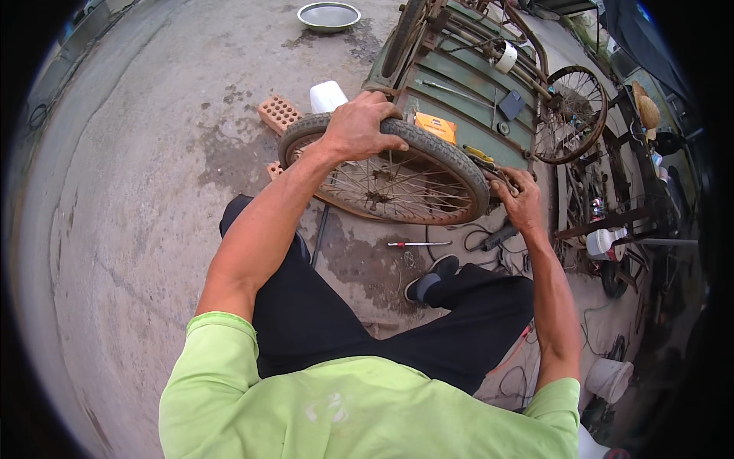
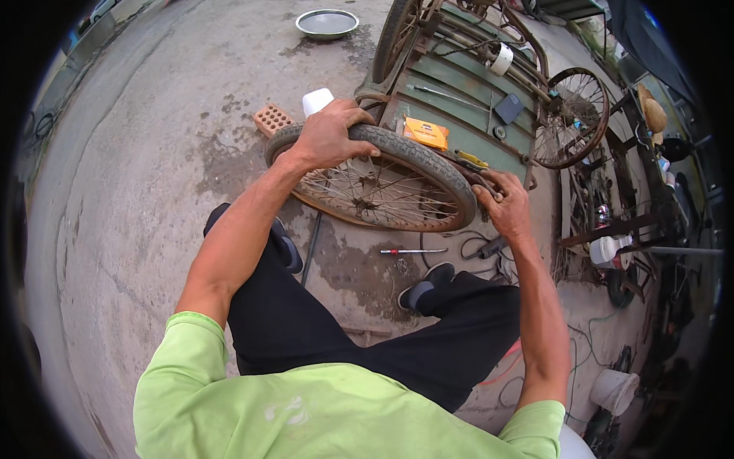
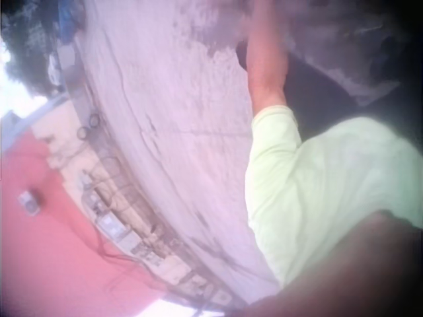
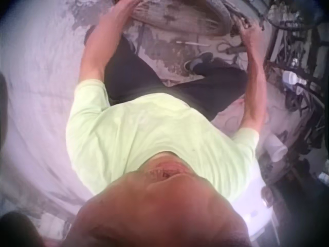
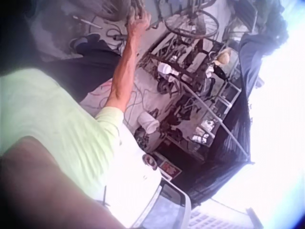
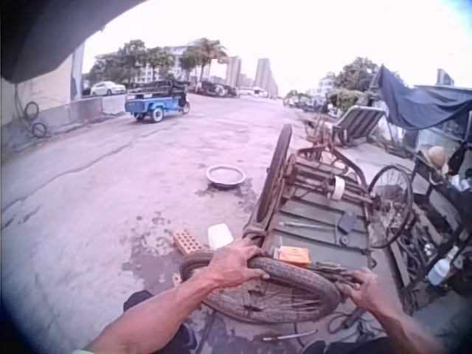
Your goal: The person uses a tire lever to pry the tire bead off the rim of a wheel. They rotate the wheel and repeatedly insert the lever to work the tire off the rim, then remove the tire and inner tube from the rim.
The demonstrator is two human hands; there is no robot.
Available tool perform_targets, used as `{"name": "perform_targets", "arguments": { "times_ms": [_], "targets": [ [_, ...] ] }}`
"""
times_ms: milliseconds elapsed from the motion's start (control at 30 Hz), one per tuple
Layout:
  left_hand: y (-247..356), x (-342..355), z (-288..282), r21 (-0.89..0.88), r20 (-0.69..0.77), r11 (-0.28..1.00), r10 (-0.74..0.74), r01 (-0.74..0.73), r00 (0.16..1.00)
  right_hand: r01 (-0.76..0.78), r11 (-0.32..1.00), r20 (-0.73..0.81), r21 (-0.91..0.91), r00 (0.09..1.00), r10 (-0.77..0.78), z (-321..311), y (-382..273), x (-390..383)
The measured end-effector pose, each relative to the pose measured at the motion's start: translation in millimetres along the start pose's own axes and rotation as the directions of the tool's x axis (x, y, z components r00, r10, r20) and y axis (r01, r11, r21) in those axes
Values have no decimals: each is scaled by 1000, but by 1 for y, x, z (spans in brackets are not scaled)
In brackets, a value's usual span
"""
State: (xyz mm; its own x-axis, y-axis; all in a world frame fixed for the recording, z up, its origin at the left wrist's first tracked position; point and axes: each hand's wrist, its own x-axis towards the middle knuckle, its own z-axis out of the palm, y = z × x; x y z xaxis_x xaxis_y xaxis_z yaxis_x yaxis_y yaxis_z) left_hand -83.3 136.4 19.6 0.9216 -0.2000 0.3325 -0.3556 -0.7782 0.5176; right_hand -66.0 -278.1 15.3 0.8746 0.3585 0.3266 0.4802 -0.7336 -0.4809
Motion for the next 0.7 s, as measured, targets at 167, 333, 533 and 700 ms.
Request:
{"name": "perform_targets", "arguments": {
  "times_ms": [167, 333, 533, 700],
  "targets": [
    [8, 21, 28, -151, -70, 969, 185, -193, 980, 300, 915, 148, -269, 952, -269, 22, -79, 64],
    [-82, 13, -6, -190, 218, 945, -224, 267, 950, 239, 892, 154, -384, 969, -194, 30, -52, 90],
    [-171, -27, 11, -296, 258, 807, -447, 510, 857, 158, 914, 116, -374, 986, -123, 31, 0, 104],
    [-172, -23, 18, -265, 259, 831, -428, 490, 866, 27, 949, 86, -314, 996, 0, 34, 11, 105]
  ]
}}
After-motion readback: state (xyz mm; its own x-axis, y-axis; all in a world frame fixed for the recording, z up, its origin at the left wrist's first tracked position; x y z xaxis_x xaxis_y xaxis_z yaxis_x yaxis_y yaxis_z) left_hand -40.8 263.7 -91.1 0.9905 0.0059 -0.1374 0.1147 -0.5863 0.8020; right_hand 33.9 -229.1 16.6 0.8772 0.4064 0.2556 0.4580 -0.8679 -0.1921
